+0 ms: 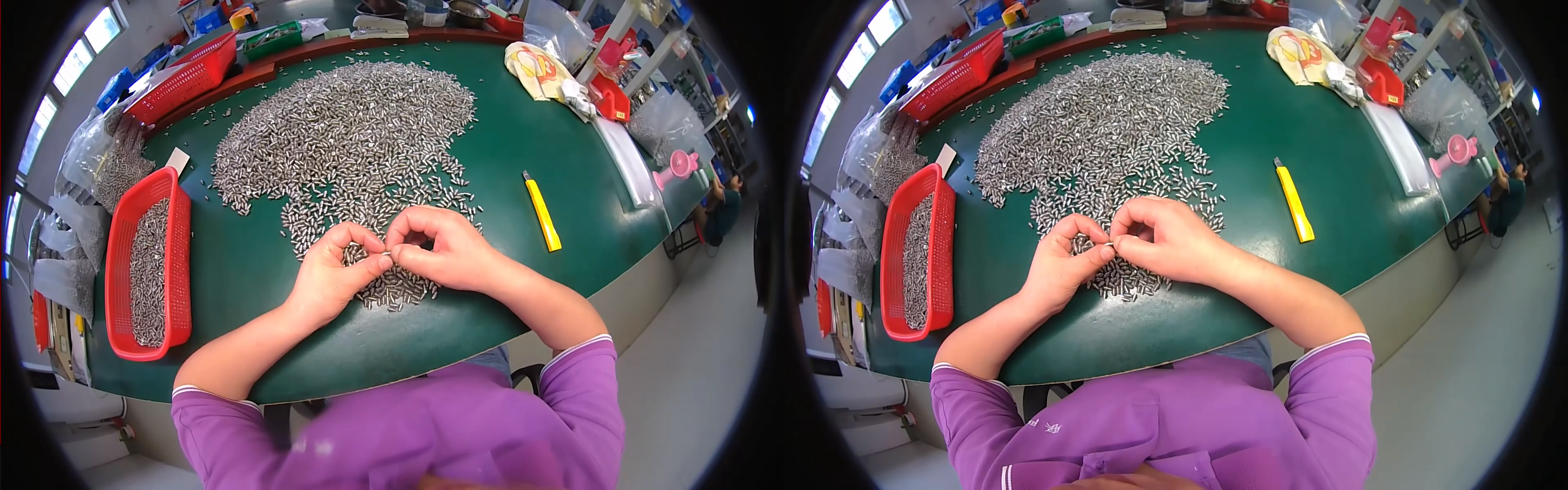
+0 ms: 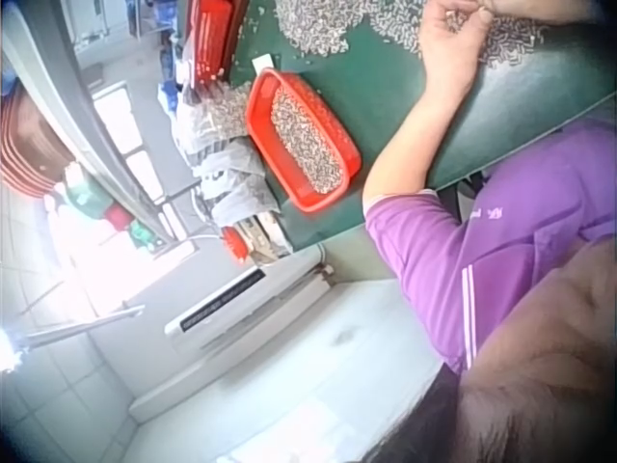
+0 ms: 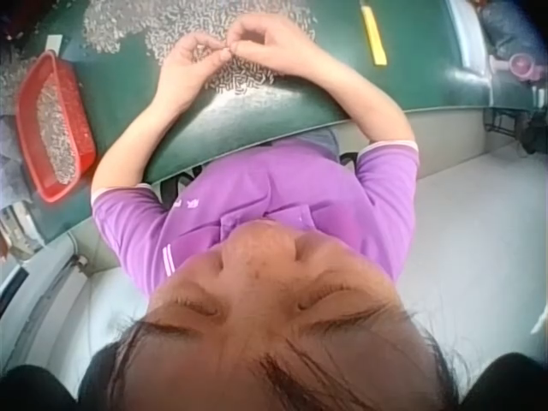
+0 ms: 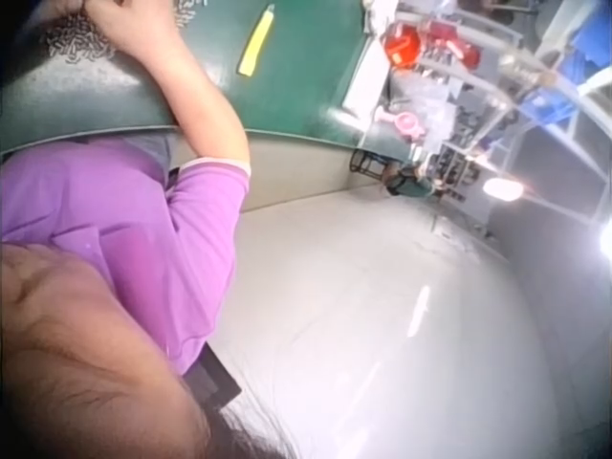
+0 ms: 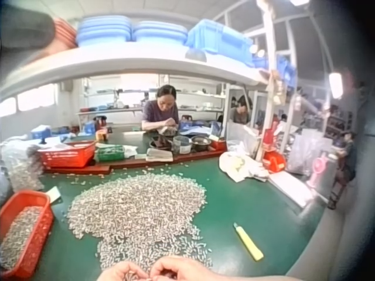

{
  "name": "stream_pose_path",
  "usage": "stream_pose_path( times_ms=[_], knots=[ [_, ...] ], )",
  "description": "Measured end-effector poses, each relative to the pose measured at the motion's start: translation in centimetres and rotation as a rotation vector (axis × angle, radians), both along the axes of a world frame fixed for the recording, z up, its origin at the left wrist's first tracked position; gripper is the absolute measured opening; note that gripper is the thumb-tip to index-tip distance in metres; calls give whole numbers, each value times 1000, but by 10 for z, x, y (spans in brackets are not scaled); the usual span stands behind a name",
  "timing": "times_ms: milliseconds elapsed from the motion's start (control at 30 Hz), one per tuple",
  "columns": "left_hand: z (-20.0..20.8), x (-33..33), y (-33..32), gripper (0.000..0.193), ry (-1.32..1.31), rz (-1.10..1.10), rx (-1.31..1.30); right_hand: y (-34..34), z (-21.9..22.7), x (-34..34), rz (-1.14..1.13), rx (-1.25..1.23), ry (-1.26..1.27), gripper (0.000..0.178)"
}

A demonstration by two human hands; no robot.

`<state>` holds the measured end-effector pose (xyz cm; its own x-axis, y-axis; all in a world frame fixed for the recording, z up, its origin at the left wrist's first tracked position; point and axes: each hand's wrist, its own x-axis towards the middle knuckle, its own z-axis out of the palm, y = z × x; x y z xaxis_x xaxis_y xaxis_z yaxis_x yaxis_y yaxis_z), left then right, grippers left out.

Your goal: Sorting through a pile of small metal components by hand at a workbench.

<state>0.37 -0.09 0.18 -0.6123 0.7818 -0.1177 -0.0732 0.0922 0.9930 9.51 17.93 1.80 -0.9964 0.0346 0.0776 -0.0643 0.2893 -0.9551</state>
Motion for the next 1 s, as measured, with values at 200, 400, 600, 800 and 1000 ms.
stream_pose_path(
  times_ms=[200, 400, 600, 800, 1000],
  knots=[
    [3, -3, -1, 15, -465, -90, 70, 2, 0, -1, -16, 168, 168, 9],
    [4, -3, 1, 14, -664, -107, 109, 5, -4, -3, -26, 341, 306, 12],
    [3, -3, 0, 13, -621, -130, 102, 5, -5, -3, -24, 358, 337, 12],
    [2, -1, 0, 12, -540, -105, 90, 3, 0, 0, -25, 206, 174, 14],
    [4, 1, 1, 10, -335, -84, 44, 4, 4, 1, 1, 56, 21, 13]
  ],
)
